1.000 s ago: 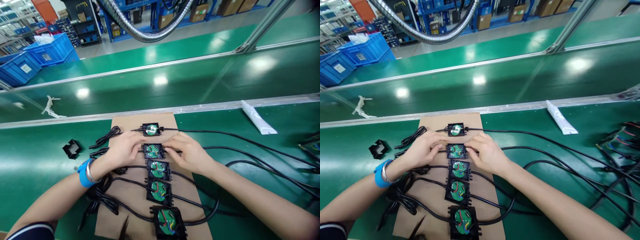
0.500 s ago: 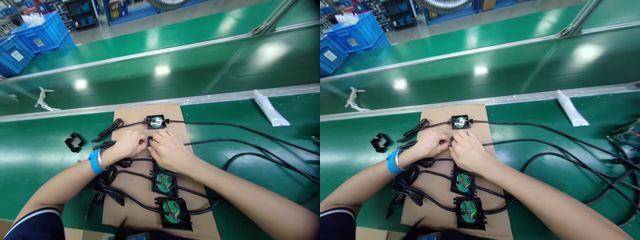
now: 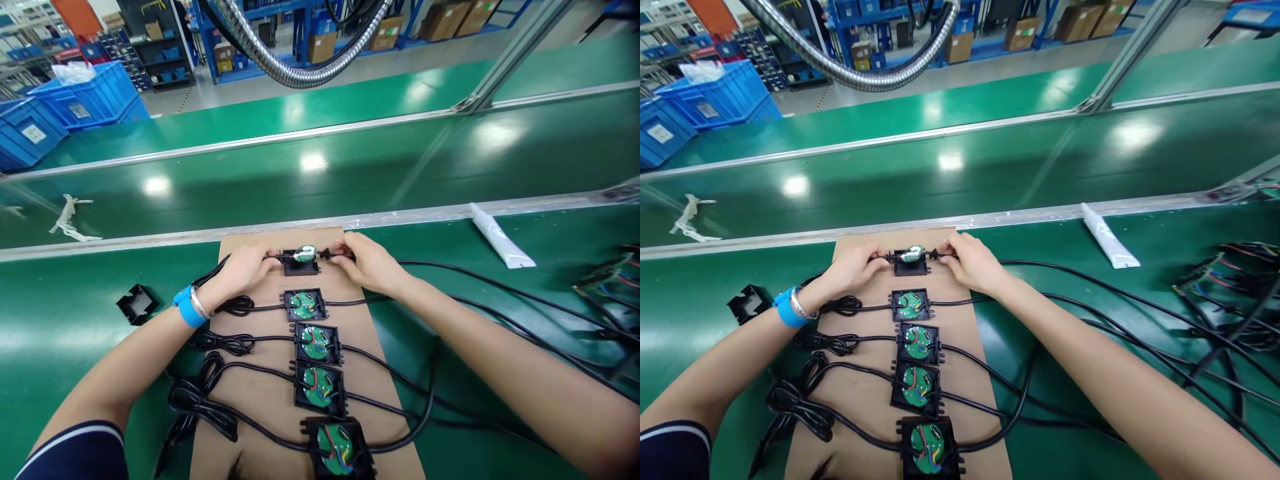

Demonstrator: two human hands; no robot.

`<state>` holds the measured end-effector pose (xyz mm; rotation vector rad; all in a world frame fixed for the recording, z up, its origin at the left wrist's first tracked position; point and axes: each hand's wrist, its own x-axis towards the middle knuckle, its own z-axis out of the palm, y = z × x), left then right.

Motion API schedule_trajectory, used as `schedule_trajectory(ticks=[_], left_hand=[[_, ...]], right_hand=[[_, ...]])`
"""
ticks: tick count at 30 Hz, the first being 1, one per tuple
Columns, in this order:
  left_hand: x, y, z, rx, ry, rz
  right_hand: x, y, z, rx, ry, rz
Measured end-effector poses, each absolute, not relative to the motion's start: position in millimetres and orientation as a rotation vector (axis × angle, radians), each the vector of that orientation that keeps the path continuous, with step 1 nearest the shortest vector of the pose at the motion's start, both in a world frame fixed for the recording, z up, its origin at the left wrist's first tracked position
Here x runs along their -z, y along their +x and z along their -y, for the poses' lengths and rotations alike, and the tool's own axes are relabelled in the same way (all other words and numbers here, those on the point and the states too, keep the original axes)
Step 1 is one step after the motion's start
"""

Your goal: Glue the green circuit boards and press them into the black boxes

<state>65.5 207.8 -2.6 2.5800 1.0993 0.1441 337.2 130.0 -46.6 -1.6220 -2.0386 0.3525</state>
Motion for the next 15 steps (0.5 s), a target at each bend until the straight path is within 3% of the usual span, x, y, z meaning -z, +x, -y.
schedule_trajectory(ticks=[8,15], left_hand=[[-23.3,62.1,-193.1,-0.217,2.516,-1.229],[-13.0,72.0,-195.6,-0.030,2.655,-1.195]], right_hand=[[-21.1,313.2,-108.5,-0.209,-1.639,2.350],[-30.3,294.1,-134.5,-0.196,-1.756,2.570]])
